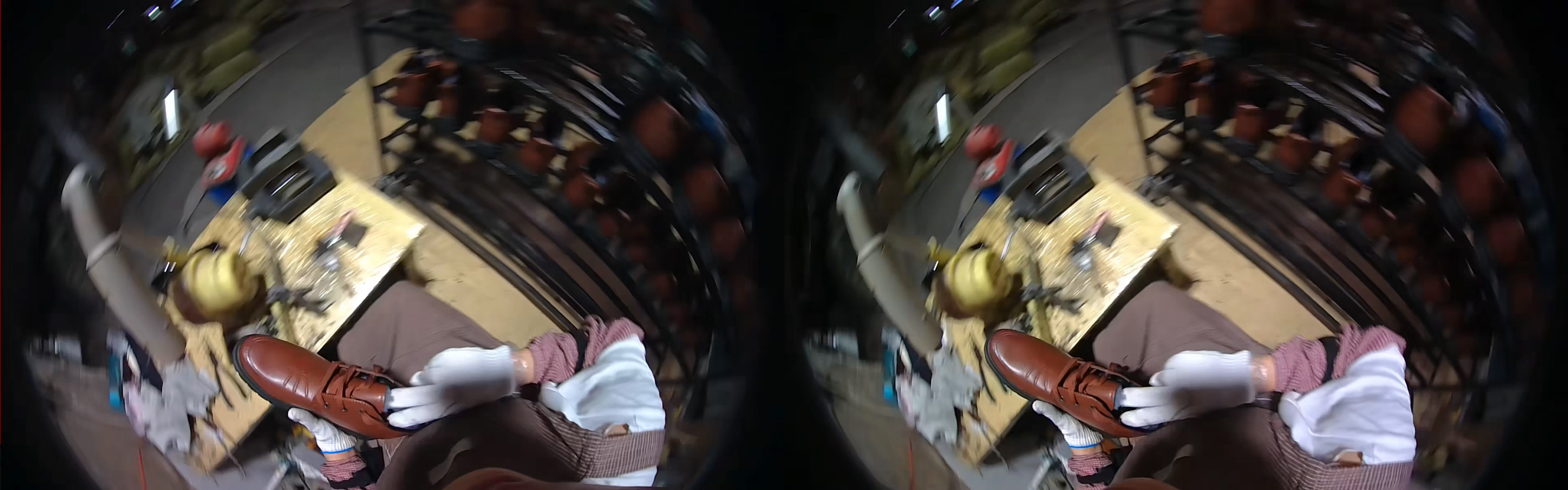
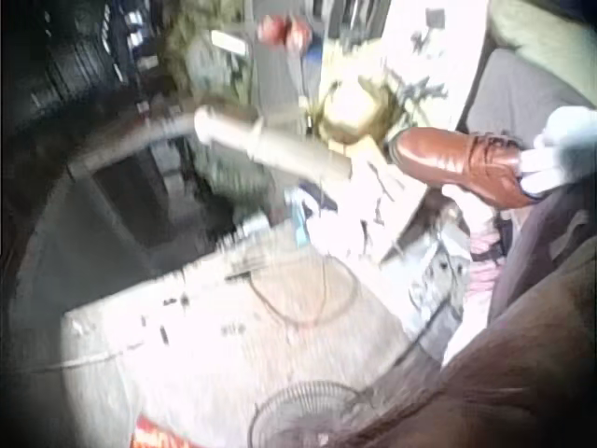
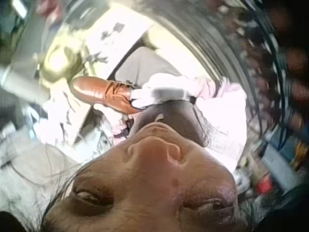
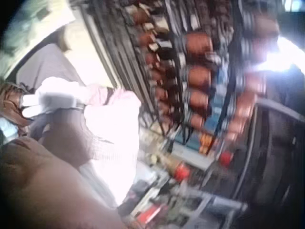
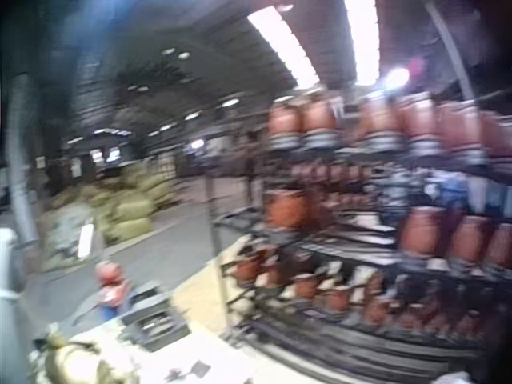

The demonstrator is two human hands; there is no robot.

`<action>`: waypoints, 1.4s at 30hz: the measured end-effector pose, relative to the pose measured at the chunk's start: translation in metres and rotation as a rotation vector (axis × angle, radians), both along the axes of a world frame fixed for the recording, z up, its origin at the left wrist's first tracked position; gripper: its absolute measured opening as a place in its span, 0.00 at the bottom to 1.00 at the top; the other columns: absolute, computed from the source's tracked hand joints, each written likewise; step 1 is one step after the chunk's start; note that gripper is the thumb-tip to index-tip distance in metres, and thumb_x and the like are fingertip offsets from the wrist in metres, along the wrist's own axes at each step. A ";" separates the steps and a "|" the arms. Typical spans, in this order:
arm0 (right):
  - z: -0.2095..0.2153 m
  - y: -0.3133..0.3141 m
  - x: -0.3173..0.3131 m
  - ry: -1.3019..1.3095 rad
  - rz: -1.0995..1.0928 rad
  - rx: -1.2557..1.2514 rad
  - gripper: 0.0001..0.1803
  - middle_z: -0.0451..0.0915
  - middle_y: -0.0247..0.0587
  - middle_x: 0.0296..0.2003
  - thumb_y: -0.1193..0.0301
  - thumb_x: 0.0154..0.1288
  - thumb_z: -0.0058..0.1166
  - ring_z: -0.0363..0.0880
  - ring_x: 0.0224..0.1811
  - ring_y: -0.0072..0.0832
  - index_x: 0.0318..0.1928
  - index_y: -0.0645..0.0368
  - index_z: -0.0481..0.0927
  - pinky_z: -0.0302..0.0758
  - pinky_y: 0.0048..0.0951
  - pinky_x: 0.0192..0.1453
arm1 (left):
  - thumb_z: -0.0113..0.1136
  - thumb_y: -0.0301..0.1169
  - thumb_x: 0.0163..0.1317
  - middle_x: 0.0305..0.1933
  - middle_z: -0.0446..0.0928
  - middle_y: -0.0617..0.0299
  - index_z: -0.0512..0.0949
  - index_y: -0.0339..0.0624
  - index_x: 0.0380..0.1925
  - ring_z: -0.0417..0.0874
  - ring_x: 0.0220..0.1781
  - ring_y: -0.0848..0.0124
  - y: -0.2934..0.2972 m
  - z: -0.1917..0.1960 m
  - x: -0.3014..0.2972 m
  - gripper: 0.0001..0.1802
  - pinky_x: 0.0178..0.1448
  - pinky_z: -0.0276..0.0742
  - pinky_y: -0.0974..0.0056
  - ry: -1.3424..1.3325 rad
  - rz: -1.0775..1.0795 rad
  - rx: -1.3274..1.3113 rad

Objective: The worker is cleaning and inspecting a newly manufactured shoe, removing debris and placing it on a rack.

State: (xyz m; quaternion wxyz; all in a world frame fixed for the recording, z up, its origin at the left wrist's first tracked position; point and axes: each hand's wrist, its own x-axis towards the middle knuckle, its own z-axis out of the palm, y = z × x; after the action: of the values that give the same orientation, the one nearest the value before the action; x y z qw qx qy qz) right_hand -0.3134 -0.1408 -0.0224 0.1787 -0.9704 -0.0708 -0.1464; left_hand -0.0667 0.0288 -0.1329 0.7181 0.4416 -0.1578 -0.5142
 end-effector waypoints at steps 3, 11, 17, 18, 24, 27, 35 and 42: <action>0.032 0.004 -0.023 0.181 -0.089 0.012 0.07 0.76 0.43 0.31 0.67 0.58 0.57 0.77 0.29 0.40 0.36 0.54 0.81 0.75 0.41 0.30 | 0.39 0.79 0.64 0.81 0.58 0.51 0.53 0.51 0.81 0.61 0.80 0.46 -0.068 0.014 -0.035 0.57 0.82 0.59 0.41 0.174 -0.089 -0.194; 0.162 -0.005 -0.140 -0.258 -0.741 -0.370 0.15 0.76 0.37 0.25 0.56 0.57 0.68 0.70 0.20 0.41 0.34 0.54 0.86 0.68 0.40 0.30 | 0.51 0.69 0.69 0.84 0.51 0.53 0.42 0.39 0.82 0.72 0.71 0.58 -0.122 0.132 -0.099 0.58 0.73 0.70 0.55 -0.289 -0.555 -0.315; 0.234 -0.141 -0.170 0.009 -1.537 -0.429 0.29 0.86 0.52 0.32 0.43 0.62 0.61 0.87 0.38 0.48 0.45 0.56 0.87 0.80 0.46 0.43 | 0.49 0.75 0.65 0.71 0.69 0.44 0.50 0.39 0.81 0.80 0.58 0.58 -0.100 0.125 -0.112 0.60 0.65 0.75 0.54 -0.317 -0.536 -0.061; 0.239 -0.156 -0.185 0.094 -1.508 -0.393 0.30 0.80 0.57 0.49 0.48 0.65 0.58 0.82 0.52 0.50 0.60 0.55 0.77 0.76 0.46 0.57 | 0.48 0.74 0.66 0.68 0.72 0.43 0.51 0.39 0.81 0.80 0.56 0.58 -0.102 0.125 -0.115 0.59 0.64 0.75 0.55 -0.310 -0.510 -0.057; 0.222 -0.154 -0.226 -0.236 -1.842 -0.792 0.25 0.87 0.48 0.42 0.44 0.70 0.54 0.87 0.46 0.48 0.56 0.47 0.84 0.81 0.46 0.49 | 0.44 0.72 0.70 0.60 0.77 0.45 0.53 0.39 0.81 0.81 0.52 0.61 -0.085 0.102 -0.088 0.55 0.62 0.75 0.56 -0.267 -0.372 -0.032; 0.206 -0.140 -0.291 -0.040 -2.159 -0.577 0.31 0.87 0.52 0.40 0.39 0.68 0.50 0.85 0.47 0.51 0.48 0.53 0.85 0.79 0.46 0.49 | 0.44 0.70 0.72 0.59 0.77 0.45 0.53 0.38 0.80 0.82 0.51 0.63 -0.076 0.098 -0.088 0.53 0.59 0.77 0.59 -0.179 -0.245 0.036; 0.163 0.011 -0.099 0.105 -1.375 -0.618 0.09 0.80 0.37 0.28 0.59 0.65 0.66 0.79 0.29 0.36 0.33 0.49 0.85 0.74 0.37 0.34 | 0.44 0.64 0.75 0.69 0.73 0.41 0.47 0.34 0.81 0.78 0.65 0.56 -0.071 0.073 -0.098 0.51 0.72 0.70 0.52 -0.051 -0.423 -0.089; 0.062 0.016 -0.020 -0.002 -0.082 0.061 0.21 0.85 0.38 0.38 0.59 0.61 0.68 0.83 0.30 0.29 0.51 0.54 0.84 0.77 0.30 0.29 | 0.41 0.74 0.69 0.74 0.70 0.50 0.63 0.45 0.75 0.73 0.71 0.52 -0.047 0.063 -0.060 0.51 0.75 0.69 0.41 -0.043 0.206 0.120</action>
State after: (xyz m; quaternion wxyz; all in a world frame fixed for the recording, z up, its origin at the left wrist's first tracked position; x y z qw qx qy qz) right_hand -0.3337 -0.1252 0.0396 0.2021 -0.9663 -0.0266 -0.1569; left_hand -0.1270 -0.0178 -0.0703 0.7360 0.5086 -0.0958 -0.4365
